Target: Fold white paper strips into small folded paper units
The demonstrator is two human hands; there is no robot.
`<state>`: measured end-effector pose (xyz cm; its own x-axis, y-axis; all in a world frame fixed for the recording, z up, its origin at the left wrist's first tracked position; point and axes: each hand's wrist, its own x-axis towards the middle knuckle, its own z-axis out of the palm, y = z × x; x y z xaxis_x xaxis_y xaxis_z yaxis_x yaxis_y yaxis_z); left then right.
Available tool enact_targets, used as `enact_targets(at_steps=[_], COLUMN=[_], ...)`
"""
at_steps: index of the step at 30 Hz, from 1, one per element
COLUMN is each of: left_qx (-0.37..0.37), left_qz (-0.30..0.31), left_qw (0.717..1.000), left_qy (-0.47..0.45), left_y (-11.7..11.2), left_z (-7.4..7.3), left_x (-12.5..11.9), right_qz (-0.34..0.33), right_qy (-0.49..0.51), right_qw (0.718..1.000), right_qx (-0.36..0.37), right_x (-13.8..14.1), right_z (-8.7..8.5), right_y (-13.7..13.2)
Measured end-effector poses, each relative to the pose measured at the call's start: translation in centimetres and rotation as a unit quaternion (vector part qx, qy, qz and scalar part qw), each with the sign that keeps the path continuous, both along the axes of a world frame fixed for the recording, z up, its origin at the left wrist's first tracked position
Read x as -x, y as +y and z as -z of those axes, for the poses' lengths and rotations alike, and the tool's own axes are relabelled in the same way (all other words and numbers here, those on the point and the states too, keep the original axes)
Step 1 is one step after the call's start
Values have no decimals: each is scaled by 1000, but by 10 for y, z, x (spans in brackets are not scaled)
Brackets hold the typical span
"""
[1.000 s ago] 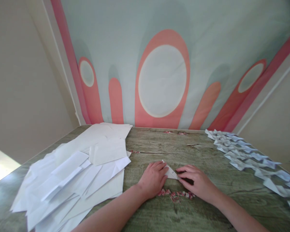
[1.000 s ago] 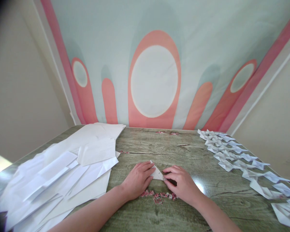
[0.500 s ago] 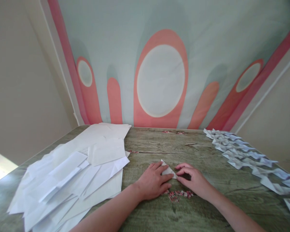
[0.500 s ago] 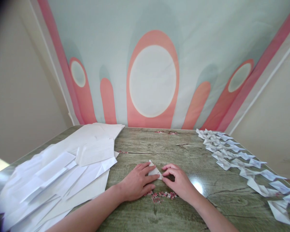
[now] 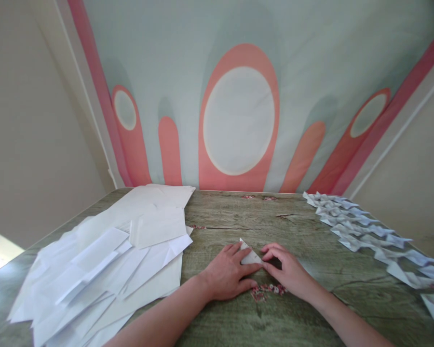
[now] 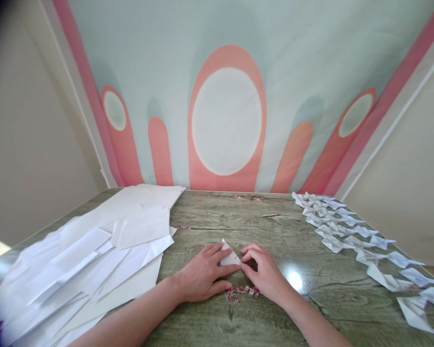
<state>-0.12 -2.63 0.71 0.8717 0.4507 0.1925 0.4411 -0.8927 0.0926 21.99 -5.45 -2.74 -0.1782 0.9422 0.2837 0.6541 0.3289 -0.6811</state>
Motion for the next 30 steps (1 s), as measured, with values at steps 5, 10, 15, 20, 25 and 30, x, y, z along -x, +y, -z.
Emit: enact_targets(at_steps=[5,10,15,20,25,30], left_qx=[-4,-3,-3,-2,-4,-2], left_qz=[3,-2,-10,-12,-15,-15], left_qw=[1000,1000,1000,1000,1000,1000], left_qy=[8,14,14,8,6,8], left_y=[-2,-2,-2,-2,-3,-2], left_z=[-4,-4,-2,-2,-2,-3], left_x=[0,-1,-2,-2,-3,-3], right_qz=[9,26,87,115,127,115], right_qy=[-13,-35,-69,-109,-172,-193], right_qw=[1000,999,994,987,976,974], right_qx=[-7,-8,-7,1,28,37], right_x=[2,1,-1,-5,-9,-14], right_z=[3,9,13,14,14,13], right_y=[2,3,1,2,5,5])
